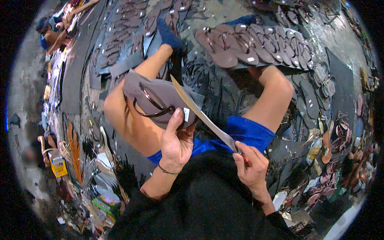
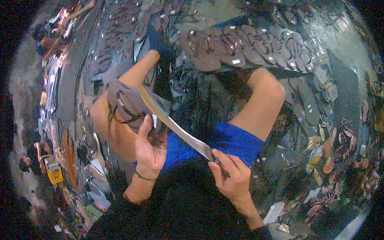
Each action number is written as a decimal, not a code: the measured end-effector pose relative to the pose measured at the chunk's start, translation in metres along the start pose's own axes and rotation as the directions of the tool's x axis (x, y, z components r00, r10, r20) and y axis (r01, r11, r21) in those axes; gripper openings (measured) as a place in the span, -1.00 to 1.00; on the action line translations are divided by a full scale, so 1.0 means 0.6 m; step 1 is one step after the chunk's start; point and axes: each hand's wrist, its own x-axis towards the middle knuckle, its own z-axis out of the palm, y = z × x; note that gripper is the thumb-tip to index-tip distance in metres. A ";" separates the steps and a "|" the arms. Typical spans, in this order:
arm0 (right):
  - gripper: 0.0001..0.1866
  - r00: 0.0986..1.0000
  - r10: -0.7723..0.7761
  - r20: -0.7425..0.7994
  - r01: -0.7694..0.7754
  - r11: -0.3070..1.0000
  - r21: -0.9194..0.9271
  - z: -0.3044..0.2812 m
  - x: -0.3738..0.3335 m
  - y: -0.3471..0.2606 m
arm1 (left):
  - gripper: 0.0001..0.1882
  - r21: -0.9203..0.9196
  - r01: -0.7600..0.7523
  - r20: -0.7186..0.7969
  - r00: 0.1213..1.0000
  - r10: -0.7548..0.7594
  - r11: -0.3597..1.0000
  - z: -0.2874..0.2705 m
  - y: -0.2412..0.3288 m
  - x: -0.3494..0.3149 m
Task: The person sits on the floor and uses a knife to trim the edges of brown sandals. They repeatedly pick up sandals, cut along the edges, and place them back down.
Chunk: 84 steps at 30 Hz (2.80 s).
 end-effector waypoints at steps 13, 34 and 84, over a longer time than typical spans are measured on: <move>-0.72 0.970 -0.050 0.239 0.012 0.987 0.158 0.118 0.088 -0.075 | -0.53 0.377 -0.066 -0.099 0.989 0.111 0.924 -0.099 0.019 -0.071; -0.62 0.977 -0.178 0.116 0.161 0.977 0.141 0.284 0.167 -0.038 | -0.68 -0.074 -0.038 -0.261 0.965 0.018 0.996 -0.080 0.033 -0.064; -0.67 0.882 -0.243 0.404 0.188 0.967 0.173 0.014 0.161 -0.062 | -0.64 0.828 -0.139 0.185 0.982 -0.030 0.543 -0.033 0.186 -0.013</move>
